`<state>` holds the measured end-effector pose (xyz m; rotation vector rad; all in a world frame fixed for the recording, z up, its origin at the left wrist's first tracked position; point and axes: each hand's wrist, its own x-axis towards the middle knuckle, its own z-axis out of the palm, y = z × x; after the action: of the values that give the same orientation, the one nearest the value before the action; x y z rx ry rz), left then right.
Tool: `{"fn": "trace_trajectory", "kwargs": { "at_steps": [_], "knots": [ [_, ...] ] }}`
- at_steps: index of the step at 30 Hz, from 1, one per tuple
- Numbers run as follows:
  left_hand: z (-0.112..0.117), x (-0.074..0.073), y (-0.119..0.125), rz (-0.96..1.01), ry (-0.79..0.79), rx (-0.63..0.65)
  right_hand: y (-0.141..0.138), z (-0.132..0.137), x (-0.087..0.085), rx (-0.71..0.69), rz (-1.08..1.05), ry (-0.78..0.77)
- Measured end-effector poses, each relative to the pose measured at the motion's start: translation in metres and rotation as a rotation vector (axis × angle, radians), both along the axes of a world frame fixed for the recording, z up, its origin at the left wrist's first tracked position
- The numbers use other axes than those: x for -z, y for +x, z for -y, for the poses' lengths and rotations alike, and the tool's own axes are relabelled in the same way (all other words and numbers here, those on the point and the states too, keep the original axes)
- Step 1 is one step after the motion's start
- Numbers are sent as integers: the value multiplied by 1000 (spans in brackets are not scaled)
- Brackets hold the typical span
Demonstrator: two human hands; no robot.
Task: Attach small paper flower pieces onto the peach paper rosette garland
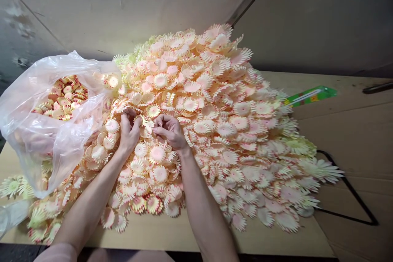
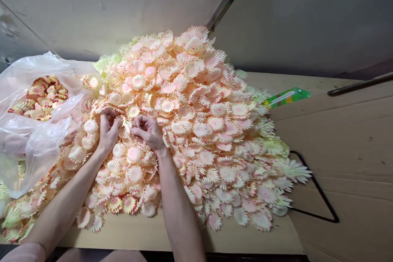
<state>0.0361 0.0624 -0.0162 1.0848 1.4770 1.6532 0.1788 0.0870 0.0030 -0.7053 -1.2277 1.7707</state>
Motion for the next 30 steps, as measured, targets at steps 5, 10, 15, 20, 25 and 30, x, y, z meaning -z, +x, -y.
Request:
{"fn": "trace_trajectory", "kwargs": {
  "at_steps": [5,10,15,20,25,30],
  "knots": [
    [0,1,3,87,-1,33,-4,1,0,46,-17,14],
    [-2,1,2,120,-19,32,0,4,-1,48,-6,26],
    [-4,1,-1,247,-49,31,11,11,-9,160,-50,-9],
    [2,-6,4,177,-4,164,5,4,-8,140,-2,-23],
    [5,-15,3,246,125,328,7,-4,-1,238,17,-46],
    [4,-16,-2,321,107,346,8,-5,0,286,54,-39]
  ]
}}
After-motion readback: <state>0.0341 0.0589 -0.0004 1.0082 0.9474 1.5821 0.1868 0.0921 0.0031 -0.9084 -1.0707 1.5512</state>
